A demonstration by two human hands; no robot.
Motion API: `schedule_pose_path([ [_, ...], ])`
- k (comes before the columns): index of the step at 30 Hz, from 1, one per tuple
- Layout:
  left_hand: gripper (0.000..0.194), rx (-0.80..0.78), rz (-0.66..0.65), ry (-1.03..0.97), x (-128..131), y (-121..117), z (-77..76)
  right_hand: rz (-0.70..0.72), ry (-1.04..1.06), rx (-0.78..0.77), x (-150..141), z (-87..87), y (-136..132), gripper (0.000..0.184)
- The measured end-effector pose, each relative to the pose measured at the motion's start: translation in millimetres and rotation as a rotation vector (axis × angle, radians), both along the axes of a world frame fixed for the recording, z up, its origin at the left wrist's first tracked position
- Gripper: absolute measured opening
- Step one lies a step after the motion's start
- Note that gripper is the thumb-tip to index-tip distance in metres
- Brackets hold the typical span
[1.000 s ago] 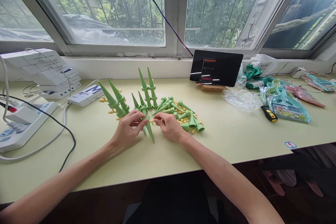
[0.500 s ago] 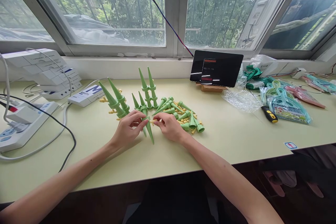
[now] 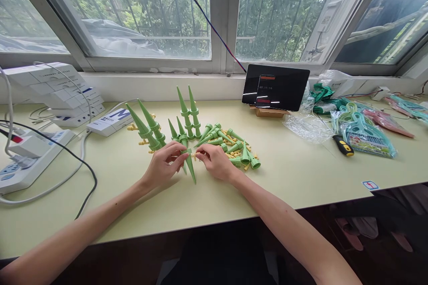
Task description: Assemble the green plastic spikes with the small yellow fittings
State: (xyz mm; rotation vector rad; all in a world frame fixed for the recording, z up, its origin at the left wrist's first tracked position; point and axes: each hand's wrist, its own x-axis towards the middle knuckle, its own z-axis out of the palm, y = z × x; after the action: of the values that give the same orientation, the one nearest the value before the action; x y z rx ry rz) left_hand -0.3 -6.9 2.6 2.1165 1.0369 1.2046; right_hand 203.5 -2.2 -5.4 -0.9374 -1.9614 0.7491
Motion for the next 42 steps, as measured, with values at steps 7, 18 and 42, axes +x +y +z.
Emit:
schedule_pose_path([
  [7, 0.010, 0.010, -0.022, 0.012, -0.4, 0.4, 0.0, -0.002, -0.061, 0.026, -0.2, -2.7, 1.9, 0.031],
  [18, 0.013, 0.028, -0.022, 0.034, -0.4, 0.1, 0.1, -0.029, -0.058, 0.045, -0.4, -1.1, 0.4, 0.044],
  [42, 0.016, 0.029, 0.017, 0.051, -0.4, -0.3, 0.2, 0.008, -0.037, -0.056, -0.3, 3.8, -2.2, 0.038],
])
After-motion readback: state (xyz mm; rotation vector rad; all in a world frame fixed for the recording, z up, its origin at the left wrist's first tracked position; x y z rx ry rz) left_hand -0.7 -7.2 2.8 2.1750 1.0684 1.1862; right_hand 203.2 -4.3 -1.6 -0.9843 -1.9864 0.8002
